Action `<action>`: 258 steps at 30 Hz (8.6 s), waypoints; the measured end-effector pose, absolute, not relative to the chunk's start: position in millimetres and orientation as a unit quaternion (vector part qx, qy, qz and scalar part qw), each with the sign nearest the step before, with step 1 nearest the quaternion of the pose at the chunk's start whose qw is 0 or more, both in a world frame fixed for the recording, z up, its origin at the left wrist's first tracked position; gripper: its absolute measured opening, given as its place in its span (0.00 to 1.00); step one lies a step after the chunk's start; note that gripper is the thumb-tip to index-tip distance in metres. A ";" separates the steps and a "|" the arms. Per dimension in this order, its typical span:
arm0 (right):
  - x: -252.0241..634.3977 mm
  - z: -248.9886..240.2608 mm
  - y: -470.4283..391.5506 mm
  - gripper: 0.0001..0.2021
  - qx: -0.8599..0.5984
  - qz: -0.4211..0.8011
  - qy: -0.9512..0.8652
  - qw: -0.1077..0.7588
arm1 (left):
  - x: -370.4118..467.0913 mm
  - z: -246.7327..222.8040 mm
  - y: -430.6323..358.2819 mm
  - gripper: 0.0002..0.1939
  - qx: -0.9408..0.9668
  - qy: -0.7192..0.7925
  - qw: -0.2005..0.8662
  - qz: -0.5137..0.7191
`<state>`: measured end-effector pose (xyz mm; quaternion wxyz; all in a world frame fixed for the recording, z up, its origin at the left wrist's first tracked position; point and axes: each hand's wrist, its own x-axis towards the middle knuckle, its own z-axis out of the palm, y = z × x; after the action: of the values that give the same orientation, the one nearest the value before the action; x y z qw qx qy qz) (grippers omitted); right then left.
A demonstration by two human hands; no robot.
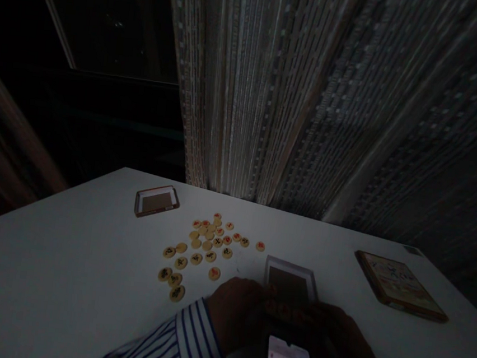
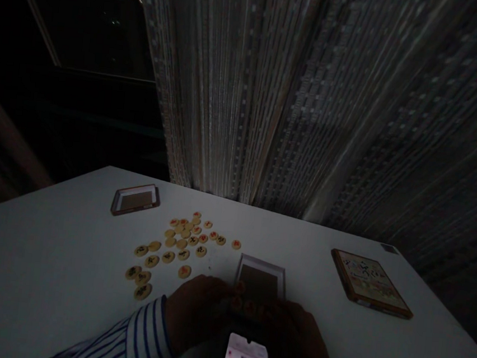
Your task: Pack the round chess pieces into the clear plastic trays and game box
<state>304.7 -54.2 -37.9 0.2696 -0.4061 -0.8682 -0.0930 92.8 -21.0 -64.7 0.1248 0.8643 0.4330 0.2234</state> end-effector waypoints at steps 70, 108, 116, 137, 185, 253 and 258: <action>239.4 37.7 58.6 0.15 -0.479 -0.065 -0.870 0.096 | -4.4 -23.1 104.7 0.16 0.857 0.509 0.059 0.055; 236.7 35.0 55.1 0.15 -0.484 -0.053 -0.871 0.073 | 33.4 18.9 75.0 0.08 0.794 0.429 0.159 0.400; 237.9 45.9 47.6 0.15 -0.494 -0.060 -0.864 0.082 | 47.8 24.3 65.3 0.10 0.770 0.401 0.272 0.414; 246.3 58.8 41.3 0.15 -0.458 -0.023 -0.873 0.167 | 56.5 29.4 58.4 0.15 0.740 0.369 0.368 0.425; 263.7 75.5 1.5 0.12 -0.389 0.021 -0.888 0.245 | 86.5 29.2 15.8 0.13 0.666 0.330 0.470 0.476; 276.3 33.8 9.3 0.11 -0.402 0.047 -0.912 0.071 | 115.6 -52.6 5.6 0.11 0.463 0.362 0.611 0.530; 275.5 35.1 9.7 0.11 -0.422 0.046 -0.905 0.042 | 112.9 -54.3 8.5 0.09 0.503 0.427 0.521 0.541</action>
<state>275.5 9.7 35.1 0.0417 -0.4215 -0.9047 0.0459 112.9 8.5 -54.3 0.5207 0.5034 0.4273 0.5411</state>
